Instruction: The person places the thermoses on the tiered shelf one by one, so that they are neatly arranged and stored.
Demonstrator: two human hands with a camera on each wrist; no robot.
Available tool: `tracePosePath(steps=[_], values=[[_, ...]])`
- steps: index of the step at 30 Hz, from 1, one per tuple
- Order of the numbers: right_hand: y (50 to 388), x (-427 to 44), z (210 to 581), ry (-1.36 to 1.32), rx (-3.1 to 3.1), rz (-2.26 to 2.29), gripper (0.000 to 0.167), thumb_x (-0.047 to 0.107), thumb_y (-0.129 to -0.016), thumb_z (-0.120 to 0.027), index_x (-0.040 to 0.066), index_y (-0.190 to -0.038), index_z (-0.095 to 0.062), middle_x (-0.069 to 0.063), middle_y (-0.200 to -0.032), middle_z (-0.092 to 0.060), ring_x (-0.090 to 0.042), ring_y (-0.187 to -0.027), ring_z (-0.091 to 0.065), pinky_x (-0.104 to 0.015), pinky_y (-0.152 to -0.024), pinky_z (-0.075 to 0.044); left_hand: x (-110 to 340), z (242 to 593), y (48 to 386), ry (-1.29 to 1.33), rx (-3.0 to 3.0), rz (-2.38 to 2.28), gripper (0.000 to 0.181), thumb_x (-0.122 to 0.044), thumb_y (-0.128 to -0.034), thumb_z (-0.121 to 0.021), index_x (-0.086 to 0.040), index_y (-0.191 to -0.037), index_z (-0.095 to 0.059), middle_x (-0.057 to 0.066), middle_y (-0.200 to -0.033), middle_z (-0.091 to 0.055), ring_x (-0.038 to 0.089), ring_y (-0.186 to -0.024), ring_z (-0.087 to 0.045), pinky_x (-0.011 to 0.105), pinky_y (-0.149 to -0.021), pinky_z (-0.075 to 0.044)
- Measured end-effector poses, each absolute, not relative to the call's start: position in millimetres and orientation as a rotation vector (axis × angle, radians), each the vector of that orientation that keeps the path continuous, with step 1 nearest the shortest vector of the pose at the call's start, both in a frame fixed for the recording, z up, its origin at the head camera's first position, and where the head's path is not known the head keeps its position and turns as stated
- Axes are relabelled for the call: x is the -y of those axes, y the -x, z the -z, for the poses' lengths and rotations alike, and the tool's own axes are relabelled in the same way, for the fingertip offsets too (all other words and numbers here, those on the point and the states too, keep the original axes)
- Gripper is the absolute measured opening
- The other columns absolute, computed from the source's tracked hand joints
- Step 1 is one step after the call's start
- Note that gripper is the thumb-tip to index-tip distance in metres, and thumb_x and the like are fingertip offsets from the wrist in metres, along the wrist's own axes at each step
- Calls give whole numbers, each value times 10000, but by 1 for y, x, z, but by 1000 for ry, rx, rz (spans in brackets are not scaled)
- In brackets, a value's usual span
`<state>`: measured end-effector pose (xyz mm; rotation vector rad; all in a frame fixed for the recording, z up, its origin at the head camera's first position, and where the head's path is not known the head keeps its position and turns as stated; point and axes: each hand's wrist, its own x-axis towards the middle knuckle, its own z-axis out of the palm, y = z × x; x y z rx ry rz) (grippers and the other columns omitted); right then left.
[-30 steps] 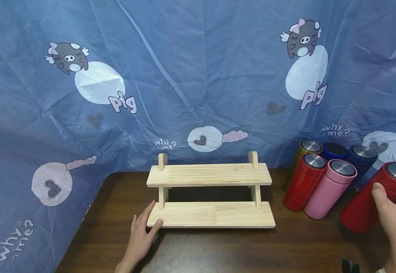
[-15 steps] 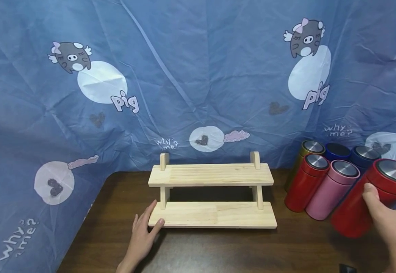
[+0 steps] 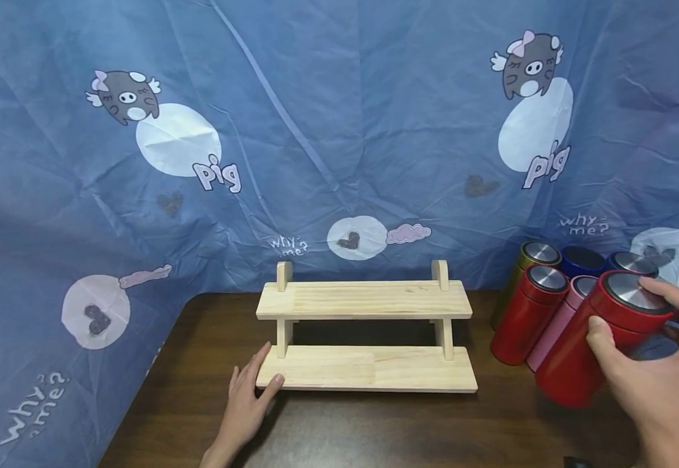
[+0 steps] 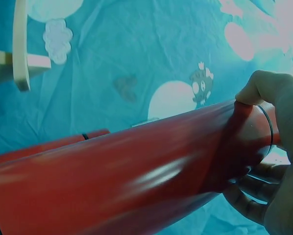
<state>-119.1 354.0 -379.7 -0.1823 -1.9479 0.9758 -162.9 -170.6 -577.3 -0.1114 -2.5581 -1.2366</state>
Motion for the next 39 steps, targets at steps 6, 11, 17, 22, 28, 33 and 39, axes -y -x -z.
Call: tracePosePath(steps=[6, 11, 17, 22, 28, 33, 39], values=[[120, -343, 375, 83, 1923, -936, 734, 102, -838, -812, 166, -1553, -659, 382, -1319, -516, 111, -1191, -488, -119, -976, -345, 167, 576, 163, 116, 2549, 1255, 686, -387, -1068, -727, -110, -1657, -510, 192, -1651, -558, 582, -1533, -442, 802, -1270, -63], [115, -335, 369, 50, 1935, -954, 708, 82, -849, -824, 153, -1537, -674, 354, -1336, -540, 94, -1179, -516, -96, -988, -378, 162, 576, 164, 118, 2558, 1285, 707, -406, -1073, -722, -108, -1672, -492, 182, -1666, -543, 564, -1553, -425, 797, -1275, -53], [114, -317, 366, -36, 1929, -1078, 767, -125, -753, -810, 13, -1495, -670, 256, -1309, -633, 34, -1122, -602, -69, -963, -448, 163, 575, 162, 105, 2548, 1275, 684, -390, -1074, -721, -114, -1662, -505, 180, -1654, -557, 566, -1546, -435, 800, -1271, -67], [122, -304, 367, -207, 1947, -1084, 759, -164, -736, -823, -68, -1469, -651, 212, -1380, -643, 58, -1095, -629, -38, -884, -487, 167, 575, 162, 90, 2569, 1283, 691, -398, -1078, -714, -123, -1672, -492, 164, -1675, -538, 551, -1562, -421, 776, -1289, -44], [136, -283, 368, -323, 2002, -1106, 813, -186, -675, -887, -30, -1447, -686, 211, -1341, -678, 48, -1086, -670, -26, -933, -486, 170, 574, 161, 79, 2581, 1273, 694, -410, -1077, -713, -129, -1672, -493, 172, -1675, -536, 557, -1562, -416, 775, -1288, -45], [146, -265, 370, -387, 2025, -1192, 810, -214, -668, -895, -33, -1430, -689, 150, -1264, -721, 25, -1015, -711, -61, -850, -549, 170, 574, 161, 81, 2573, 1262, 696, -410, -1070, -725, -130, -1667, -504, 187, -1662, -546, 571, -1549, -425, 786, -1280, -57], [155, -244, 367, -413, 2086, -1171, 822, -156, -690, -945, 58, -1447, -707, 186, -1264, -709, 28, -1023, -691, -50, -863, -529, 171, 576, 163, 68, 2593, 1278, 707, -426, -1074, -716, -154, -1683, -483, 170, -1682, -527, 547, -1575, -402, 764, -1295, -31]])
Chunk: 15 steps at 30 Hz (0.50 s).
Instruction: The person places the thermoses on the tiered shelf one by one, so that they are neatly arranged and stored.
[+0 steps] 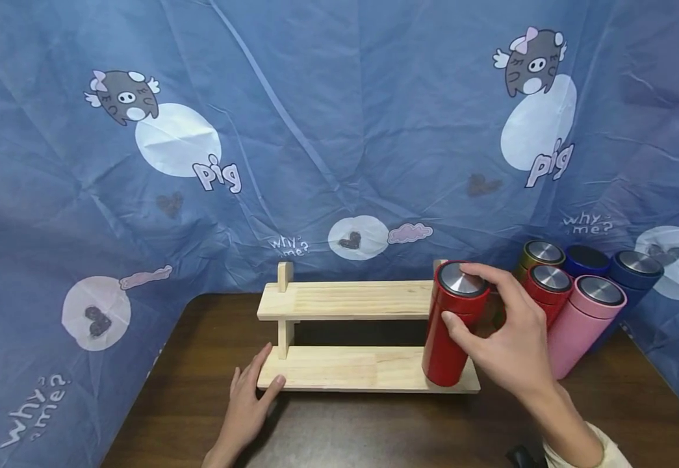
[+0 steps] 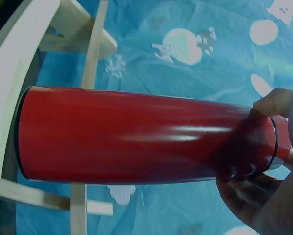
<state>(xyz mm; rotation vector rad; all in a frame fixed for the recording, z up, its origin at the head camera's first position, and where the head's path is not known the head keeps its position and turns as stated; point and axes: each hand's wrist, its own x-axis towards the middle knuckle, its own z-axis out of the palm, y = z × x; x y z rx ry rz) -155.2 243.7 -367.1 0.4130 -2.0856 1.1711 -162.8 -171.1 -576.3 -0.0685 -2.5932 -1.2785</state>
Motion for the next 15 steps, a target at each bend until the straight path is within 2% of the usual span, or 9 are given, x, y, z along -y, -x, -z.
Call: tracePosePath(steps=[3, 6, 8, 11, 15], values=[[159, -235, 364, -443, 2120, -1146, 817, -107, -695, -980, 112, -1438, -720, 174, -1231, -717, 3, -946, -664, -61, -788, -504, 170, 576, 163, 78, 2587, 1278, 700, -422, -1076, -714, -147, -1678, -487, 168, -1679, -531, 546, -1573, -406, 766, -1294, -35], [162, -226, 361, -497, 2143, -1181, 813, -105, -713, -983, 136, -1442, -713, 112, -1227, -737, -28, -949, -676, -81, -788, -523, 169, 576, 162, 91, 2570, 1268, 689, -408, -1074, -719, -138, -1668, -500, 174, -1668, -544, 557, -1558, -423, 781, -1285, -53], [164, -220, 358, -549, 2141, -1223, 814, -129, -724, -970, 124, -1450, -700, 43, -1235, -742, -44, -961, -694, -82, -816, -548, 168, 576, 161, 99, 2562, 1262, 679, -398, -1073, -722, -134, -1661, -509, 178, -1660, -552, 564, -1548, -434, 789, -1278, -66], [167, -213, 352, -615, 2140, -1265, 815, -148, -741, -955, 111, -1463, -683, -29, -1274, -738, -56, -1080, -717, -111, -927, -566, 169, 576, 161, 97, 2561, 1263, 683, -394, -1070, -727, -137, -1663, -508, 182, -1659, -551, 564, -1547, -435, 790, -1279, -64], [170, -203, 343, -644, 2164, -1267, 794, -102, -778, -955, 161, -1474, -677, -17, -1275, -740, -57, -1107, -717, -123, -960, -558, 170, 576, 162, 84, 2571, 1272, 698, -399, -1068, -729, -136, -1671, -496, 186, -1667, -541, 554, -1559, -423, 773, -1290, -48]])
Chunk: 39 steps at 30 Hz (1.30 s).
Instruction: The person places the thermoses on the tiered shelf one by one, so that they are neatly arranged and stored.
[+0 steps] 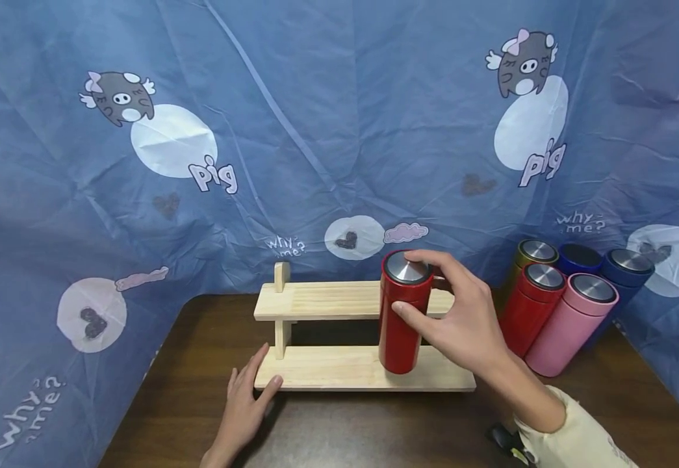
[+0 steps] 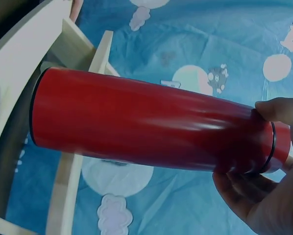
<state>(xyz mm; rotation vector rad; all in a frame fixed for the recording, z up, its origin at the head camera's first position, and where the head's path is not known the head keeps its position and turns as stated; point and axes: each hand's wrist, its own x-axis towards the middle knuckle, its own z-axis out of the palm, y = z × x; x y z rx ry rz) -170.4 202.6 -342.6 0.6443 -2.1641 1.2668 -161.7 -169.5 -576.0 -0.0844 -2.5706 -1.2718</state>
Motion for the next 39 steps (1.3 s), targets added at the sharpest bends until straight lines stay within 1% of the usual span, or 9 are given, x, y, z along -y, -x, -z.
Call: tracePosePath(steps=[4, 10, 18, 21, 25, 28, 30, 34, 39], values=[[174, -191, 334, -649, 2182, -1263, 752, -48, -810, -950, 190, -1469, -679, 10, -1278, -746, -71, -1125, -711, -140, -959, -556, 170, 576, 163, 86, 2571, 1264, 693, -390, -1067, -729, -136, -1669, -498, 184, -1668, -540, 555, -1557, -426, 771, -1290, -54], [184, -175, 328, -674, 2160, -1283, 706, -11, -848, -922, 170, -1481, -668, -25, -1331, -735, -85, -1144, -689, -174, -930, -558, 170, 577, 163, 87, 2575, 1268, 703, -401, -1069, -726, -154, -1681, -485, 177, -1674, -535, 552, -1562, -421, 764, -1295, -49], [201, -159, 328, -684, 2002, -1488, 681, -52, -868, -870, 119, -1493, -662, -27, -1341, -715, -217, -1153, -698, -244, -940, -576, 170, 577, 165, 97, 2588, 1259, 700, -413, -1075, -716, -135, -1676, -490, 172, -1669, -543, 544, -1563, -424, 768, -1292, -50], [208, -152, 330, -690, 1915, -1543, 672, -65, -867, -853, 79, -1493, -654, -69, -1347, -709, -239, -1164, -695, -269, -945, -577, 170, 576, 167, 120, 2578, 1243, 698, -409, -1073, -719, -123, -1670, -496, 175, -1656, -558, 547, -1550, -442, 782, -1281, -66], [219, -139, 331, -716, 1829, -1578, 657, -59, -864, -844, 40, -1484, -649, -96, -1375, -693, -249, -1176, -694, -299, -956, -569, 171, 575, 168, 130, 2576, 1233, 699, -411, -1077, -714, -113, -1670, -494, 172, -1656, -558, 550, -1547, -444, 792, -1273, -70], [227, -129, 330, -742, 1812, -1593, 657, -25, -874, -850, 43, -1493, -641, -72, -1395, -688, -250, -1189, -687, -325, -970, -555, 171, 574, 166, 124, 2568, 1240, 692, -394, -1074, -719, -108, -1665, -501, 173, -1656, -558, 555, -1544, -444, 793, -1273, -71], [231, -122, 328, -762, 1809, -1595, 660, 2, -878, -859, 47, -1498, -639, -82, -1400, -690, -253, -1182, -685, -335, -967, -548, 170, 574, 164, 113, 2567, 1246, 686, -390, -1073, -720, -114, -1663, -505, 172, -1656, -558, 553, -1545, -445, 788, -1277, -71], [238, -109, 326, -776, 1797, -1590, 663, 45, -872, -880, 56, -1492, -648, -116, -1379, -702, -252, -1139, -689, -333, -932, -543, 170, 573, 162, 99, 2572, 1255, 682, -395, -1074, -715, -122, -1663, -507, 171, -1660, -555, 551, -1549, -440, 783, -1281, -68], [246, -96, 324, -779, 1781, -1591, 653, 76, -885, -883, 63, -1497, -655, -121, -1336, -727, -241, -1108, -697, -324, -915, -560, 169, 573, 160, 104, 2559, 1250, 674, -385, -1069, -719, -124, -1656, -516, 176, -1650, -565, 551, -1540, -453, 783, -1279, -80]])
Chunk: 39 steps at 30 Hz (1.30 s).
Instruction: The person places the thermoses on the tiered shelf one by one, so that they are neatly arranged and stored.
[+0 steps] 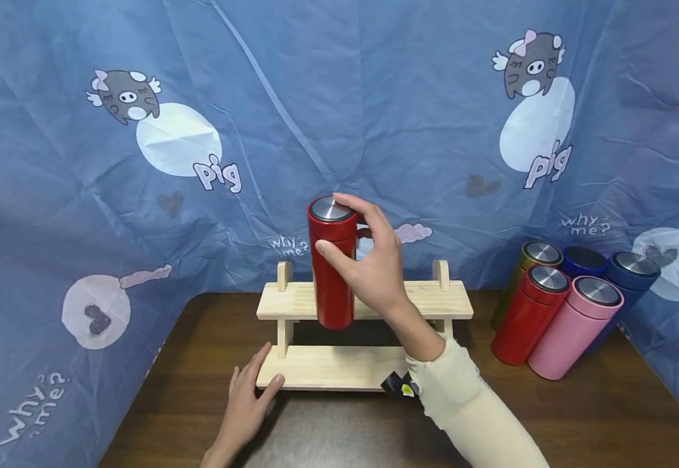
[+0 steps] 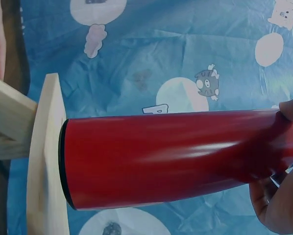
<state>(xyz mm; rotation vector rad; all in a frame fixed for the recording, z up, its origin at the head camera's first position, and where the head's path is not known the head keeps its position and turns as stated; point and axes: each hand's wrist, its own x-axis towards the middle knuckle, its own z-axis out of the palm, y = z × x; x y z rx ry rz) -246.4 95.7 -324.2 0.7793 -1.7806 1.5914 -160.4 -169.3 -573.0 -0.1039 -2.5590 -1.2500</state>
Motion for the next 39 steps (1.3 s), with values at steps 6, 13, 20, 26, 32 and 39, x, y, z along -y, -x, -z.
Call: tracePosePath(steps=[6, 13, 20, 26, 32, 39], values=[[255, -83, 322, -790, 1773, -1598, 660, 99, -910, -869, 84, -1531, -645, -124, -1367, -715, -222, -1153, -682, -346, -957, -560, 169, 575, 161, 101, 2555, 1240, 678, -383, -1063, -727, -116, -1651, -520, 181, -1645, -568, 558, -1531, -461, 787, -1275, -86], [265, -66, 323, -797, 1788, -1575, 665, 112, -920, -883, 96, -1538, -641, -113, -1385, -709, -220, -1176, -676, -376, -956, -560, 169, 576, 164, 81, 2569, 1253, 701, -405, -1064, -727, -113, -1661, -505, 183, -1660, -550, 560, -1547, -438, 773, -1288, -57], [273, -51, 331, -781, 1812, -1565, 663, 83, -920, -900, 98, -1531, -643, -126, -1394, -708, -256, -1169, -691, -396, -980, -559, 169, 576, 163, 105, 2547, 1245, 678, -381, -1060, -737, -110, -1644, -525, 183, -1645, -568, 570, -1524, -462, 800, -1265, -93], [276, -43, 339, -757, 1812, -1548, 677, 82, -913, -910, 88, -1533, -638, -147, -1390, -713, -299, -1162, -699, -442, -978, -567, 169, 574, 160, 131, 2538, 1241, 670, -360, -1062, -737, -113, -1647, -523, 172, -1640, -576, 570, -1520, -469, 803, -1264, -94], [280, -39, 344, -750, 1826, -1558, 665, 104, -923, -904, 93, -1532, -638, -136, -1409, -712, -296, -1179, -691, -429, -984, -561, 169, 574, 160, 119, 2551, 1256, 671, -363, -1066, -733, -118, -1652, -518, 173, -1646, -569, 563, -1532, -457, 790, -1272, -81], [287, -37, 346, -750, 1901, -1525, 677, 148, -965, -870, 125, -1581, -590, -128, -1446, -678, -284, -1222, -667, -437, -996, -568, 170, 574, 160, 106, 2555, 1248, 675, -371, -1067, -736, -116, -1652, -518, 172, -1648, -567, 558, -1534, -458, 793, -1273, -89]])
